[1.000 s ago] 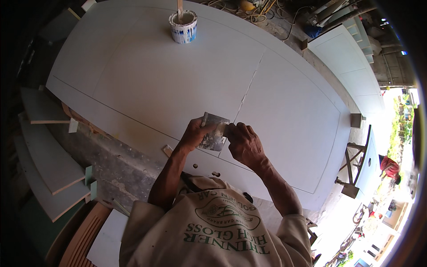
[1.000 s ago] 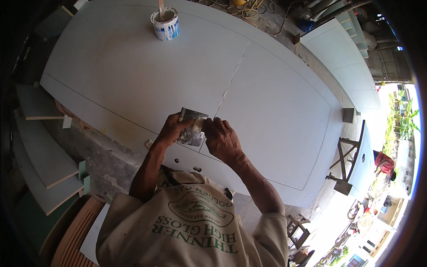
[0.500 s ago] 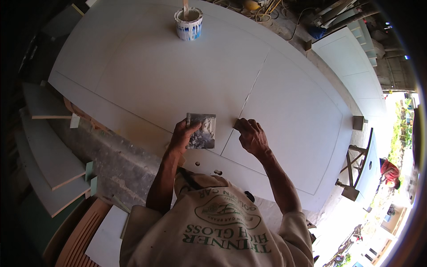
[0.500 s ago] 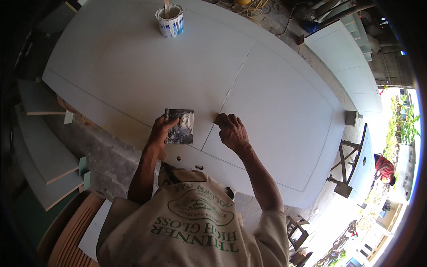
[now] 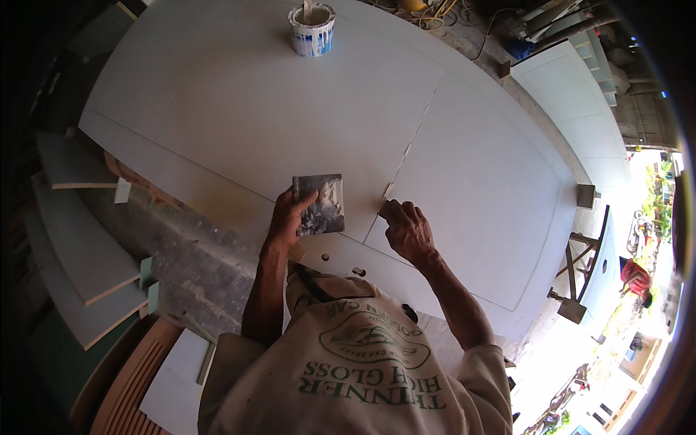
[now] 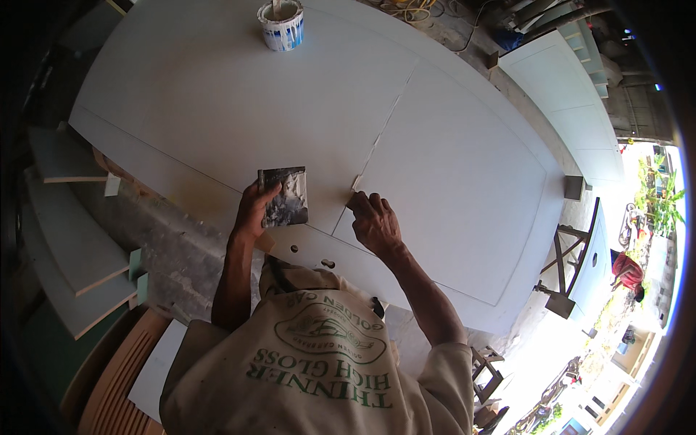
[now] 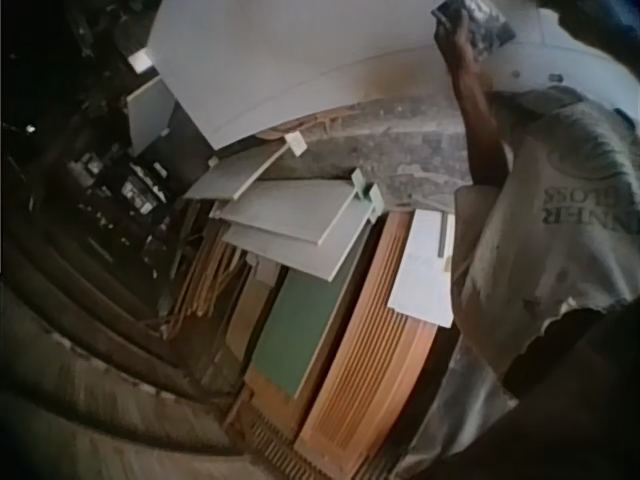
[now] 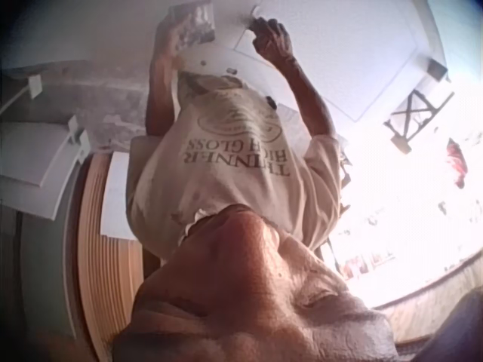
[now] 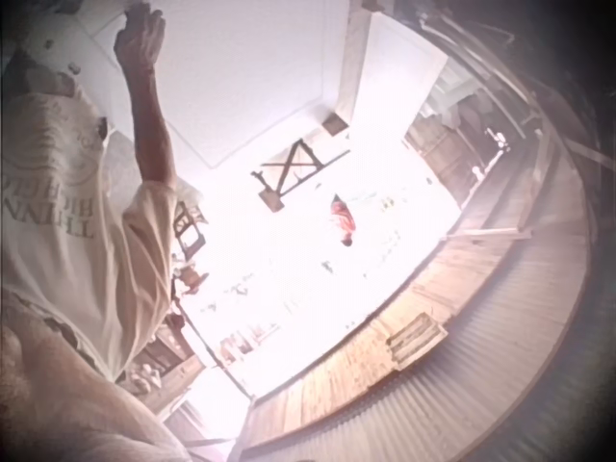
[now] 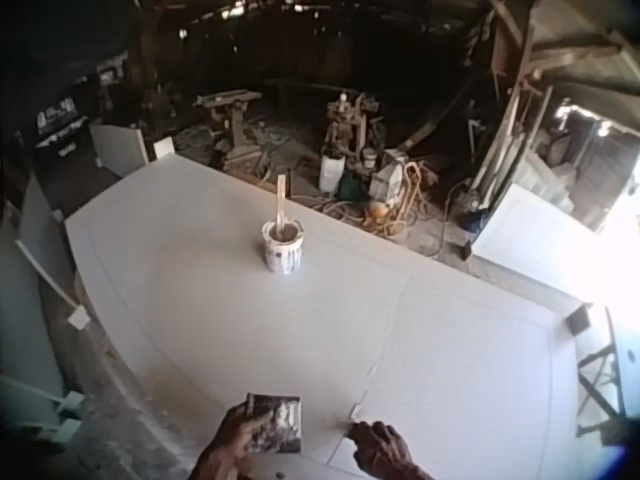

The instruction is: The person applies filler to cracks in a white wood panel using a wood stirrer and a putty knife, then uses sandpaper to smooth the surface.

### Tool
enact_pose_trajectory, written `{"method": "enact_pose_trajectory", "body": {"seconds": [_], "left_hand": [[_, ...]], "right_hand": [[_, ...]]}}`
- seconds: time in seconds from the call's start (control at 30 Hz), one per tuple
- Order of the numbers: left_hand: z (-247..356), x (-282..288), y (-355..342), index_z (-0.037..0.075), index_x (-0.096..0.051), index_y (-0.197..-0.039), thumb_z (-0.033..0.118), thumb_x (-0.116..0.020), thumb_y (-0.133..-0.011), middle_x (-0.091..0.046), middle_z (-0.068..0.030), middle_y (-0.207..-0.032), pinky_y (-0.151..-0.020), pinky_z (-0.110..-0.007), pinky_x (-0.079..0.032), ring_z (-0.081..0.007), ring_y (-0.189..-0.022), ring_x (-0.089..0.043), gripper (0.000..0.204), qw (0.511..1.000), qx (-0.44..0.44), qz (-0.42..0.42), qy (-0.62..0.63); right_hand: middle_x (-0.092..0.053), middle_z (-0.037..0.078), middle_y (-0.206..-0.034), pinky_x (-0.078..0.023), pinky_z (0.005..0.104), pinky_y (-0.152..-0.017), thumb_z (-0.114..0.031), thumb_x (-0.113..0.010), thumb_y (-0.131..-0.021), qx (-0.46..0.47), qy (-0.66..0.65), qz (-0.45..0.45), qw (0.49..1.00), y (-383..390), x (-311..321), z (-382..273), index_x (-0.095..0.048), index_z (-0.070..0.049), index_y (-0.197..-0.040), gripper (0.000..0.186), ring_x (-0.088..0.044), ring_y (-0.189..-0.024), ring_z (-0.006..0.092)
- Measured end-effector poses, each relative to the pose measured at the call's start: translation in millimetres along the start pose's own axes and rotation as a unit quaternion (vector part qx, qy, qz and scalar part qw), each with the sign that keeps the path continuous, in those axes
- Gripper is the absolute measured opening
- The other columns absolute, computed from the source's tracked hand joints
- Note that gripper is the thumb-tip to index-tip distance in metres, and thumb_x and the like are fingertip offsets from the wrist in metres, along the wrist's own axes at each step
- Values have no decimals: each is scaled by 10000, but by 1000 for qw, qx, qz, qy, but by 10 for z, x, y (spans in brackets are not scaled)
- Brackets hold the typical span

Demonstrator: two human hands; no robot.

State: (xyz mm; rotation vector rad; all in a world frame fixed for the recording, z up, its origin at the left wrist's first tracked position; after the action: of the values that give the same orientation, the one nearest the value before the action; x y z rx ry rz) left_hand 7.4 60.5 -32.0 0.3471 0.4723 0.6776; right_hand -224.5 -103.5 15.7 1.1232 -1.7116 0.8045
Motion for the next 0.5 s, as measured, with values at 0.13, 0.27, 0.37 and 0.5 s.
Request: {"method": "enact_pose_trajectory", "body": {"seconds": [0.13,0.27,0.37,0.5], "left_hand": [[4,29,86,5,-697,-1237,223,-738,-948,-733,-40,-1089,-905,-318,-517,-135,-978,-667,364,999,14,14,38],[36,-9,106,-2,-683,-1235,205,-721,-962,-734,-56,-1095,-894,-338,-571,-157,-977,-708,345,996,28,-9,80],[108,-108,83,2,-688,-1229,190,-721,-960,-735,-57,-1097,-888,-347,-582,-164,-982,-712,329,997,13,-6,81],[38,10,104,1,-683,-1237,180,-722,-959,-735,-61,-1102,-887,-352,-590,-174,-986,-715,334,999,-2,19,49]], "right_hand": [[-608,67,-1048,-560,421,-861,20,-613,-793,20,-11,-3,1000,121,86,12,-679,-55,-1094,317,-615,-981,268],[-619,72,-1073,-567,426,-881,21,-616,-807,42,-75,10,996,128,141,-127,-682,-55,-1119,328,-622,-1000,268],[-606,78,-1100,-567,416,-870,20,-627,-824,10,-68,21,997,304,-179,-31,-676,-48,-1121,309,-611,-984,268],[-622,72,-1127,-566,418,-839,4,-646,-769,3,-21,-30,999,250,-75,-176,-708,-40,-1067,308,-599,-955,286]]}}
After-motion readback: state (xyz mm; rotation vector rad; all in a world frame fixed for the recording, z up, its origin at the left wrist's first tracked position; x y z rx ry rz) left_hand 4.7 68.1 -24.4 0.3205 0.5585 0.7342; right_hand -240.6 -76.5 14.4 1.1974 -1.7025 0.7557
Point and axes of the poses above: each hand's wrist, its own y-axis away from the middle knuckle, its own x-axis out of the back of the hand, z = x × y, the point moved 4 cm from there along -y, towards the middle knuckle
